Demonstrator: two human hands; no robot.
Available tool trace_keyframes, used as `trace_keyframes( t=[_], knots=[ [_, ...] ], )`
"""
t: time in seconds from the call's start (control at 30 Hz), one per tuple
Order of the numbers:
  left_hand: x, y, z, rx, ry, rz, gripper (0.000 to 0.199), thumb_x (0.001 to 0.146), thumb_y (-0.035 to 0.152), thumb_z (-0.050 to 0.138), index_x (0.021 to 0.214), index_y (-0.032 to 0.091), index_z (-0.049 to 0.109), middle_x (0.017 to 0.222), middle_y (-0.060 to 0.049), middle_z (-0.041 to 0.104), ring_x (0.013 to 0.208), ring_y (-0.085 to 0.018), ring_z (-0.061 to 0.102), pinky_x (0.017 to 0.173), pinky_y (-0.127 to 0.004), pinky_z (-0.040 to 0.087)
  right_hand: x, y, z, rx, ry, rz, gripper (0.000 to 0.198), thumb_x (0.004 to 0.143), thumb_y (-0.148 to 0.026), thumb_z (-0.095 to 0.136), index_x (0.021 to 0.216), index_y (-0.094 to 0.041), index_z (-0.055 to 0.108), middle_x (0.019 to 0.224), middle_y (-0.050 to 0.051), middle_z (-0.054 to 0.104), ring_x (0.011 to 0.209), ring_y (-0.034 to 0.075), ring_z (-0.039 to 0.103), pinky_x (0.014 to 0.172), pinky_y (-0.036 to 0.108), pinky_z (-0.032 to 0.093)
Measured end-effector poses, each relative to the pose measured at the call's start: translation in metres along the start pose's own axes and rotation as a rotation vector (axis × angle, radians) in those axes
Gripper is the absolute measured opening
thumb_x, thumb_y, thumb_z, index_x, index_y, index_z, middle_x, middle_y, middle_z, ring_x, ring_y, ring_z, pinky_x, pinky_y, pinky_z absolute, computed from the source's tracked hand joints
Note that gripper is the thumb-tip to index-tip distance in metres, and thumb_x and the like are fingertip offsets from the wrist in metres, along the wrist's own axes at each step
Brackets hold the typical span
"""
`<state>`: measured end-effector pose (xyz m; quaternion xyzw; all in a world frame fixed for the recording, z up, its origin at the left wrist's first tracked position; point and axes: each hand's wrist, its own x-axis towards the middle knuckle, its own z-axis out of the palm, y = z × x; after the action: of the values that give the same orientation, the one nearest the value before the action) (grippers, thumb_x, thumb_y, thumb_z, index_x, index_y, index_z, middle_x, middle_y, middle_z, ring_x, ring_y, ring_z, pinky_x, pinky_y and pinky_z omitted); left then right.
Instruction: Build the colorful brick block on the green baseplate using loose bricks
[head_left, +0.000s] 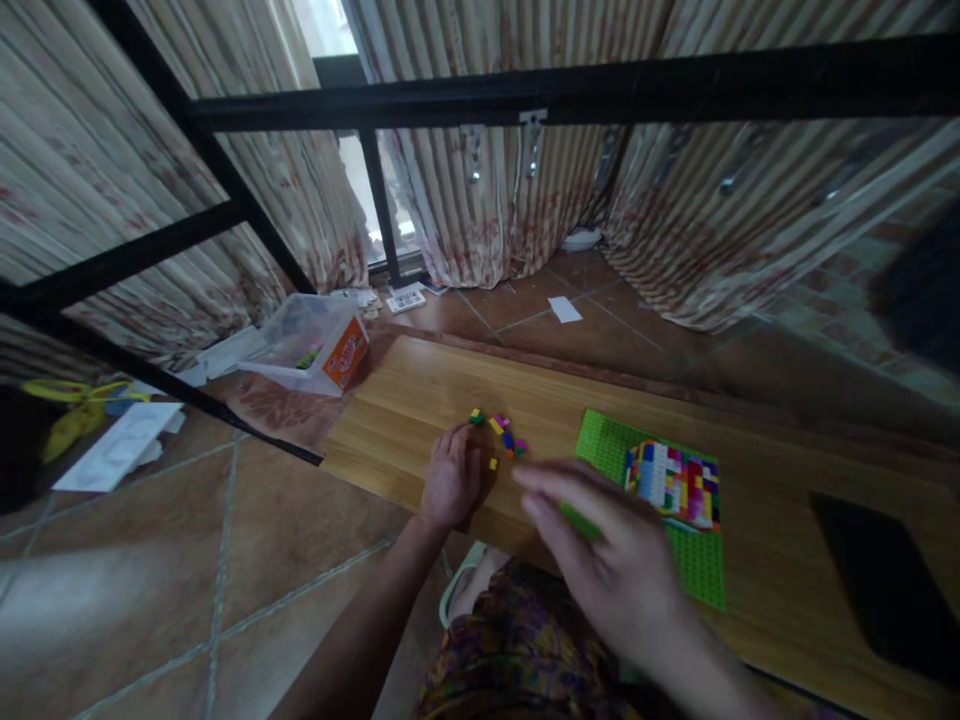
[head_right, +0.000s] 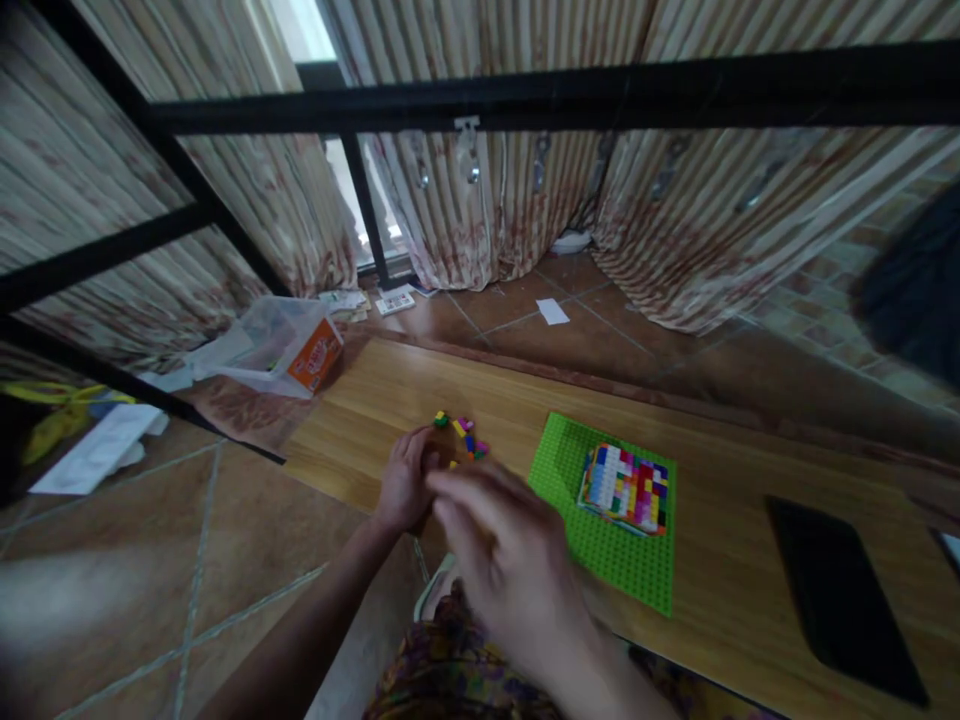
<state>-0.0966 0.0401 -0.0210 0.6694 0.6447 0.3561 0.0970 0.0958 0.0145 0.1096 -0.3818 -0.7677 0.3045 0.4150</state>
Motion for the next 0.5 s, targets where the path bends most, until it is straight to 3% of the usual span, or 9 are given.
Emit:
trace_keyframes(
  t=[0.1,0.23,0.33,0.5],
  knots=[
    [0.001,0.002,0.001,-0.016,-0.052,0.006,0.037,0.091,0.019,0.042,0.127,0.016,0.048,0.128,-0.013,0.056,0.115,-0.024,0.052,0.101,-0.043,0.042,0.032,0.053,0.03,-0.229,0.039,0.193,0.022,0.09,-0.025,0.052,0.105,-0.021,0.067,0.099,0.008,0.067,0.087,0.021,0.063,0.079,0.036,0.051],
    [-0.001,0.001,-0.003,-0.08,-0.125,0.024,0.042,0.09,0.017,0.041,0.132,0.017,0.045,0.126,-0.012,0.059,0.115,-0.023,0.054,0.101,-0.043,0.042,0.061,0.111,0.067,-0.512,-0.082,0.251,0.021,0.087,-0.027,0.057,0.099,-0.014,0.068,0.102,0.014,0.061,0.1,0.026,0.056,0.09,0.038,0.045],
    [-0.002,0.0,-0.004,-0.156,-0.131,0.012,0.044,0.089,0.014,0.04,0.132,0.017,0.045,0.126,-0.012,0.059,0.116,-0.023,0.054,0.101,-0.042,0.043,0.066,0.126,0.085,-0.586,-0.138,0.234,0.017,0.084,-0.026,0.058,0.094,-0.016,0.068,0.102,0.013,0.059,0.101,0.027,0.053,0.089,0.038,0.043],
    [-0.003,-0.002,-0.004,-0.297,-0.06,-0.081,0.042,0.087,0.013,0.042,0.128,0.017,0.049,0.127,-0.012,0.059,0.118,-0.022,0.054,0.103,-0.041,0.043,0.058,0.131,0.094,-0.559,-0.08,0.166,0.012,0.083,-0.021,0.057,0.091,-0.017,0.065,0.102,0.011,0.059,0.1,0.027,0.05,0.088,0.038,0.041]
  ],
)
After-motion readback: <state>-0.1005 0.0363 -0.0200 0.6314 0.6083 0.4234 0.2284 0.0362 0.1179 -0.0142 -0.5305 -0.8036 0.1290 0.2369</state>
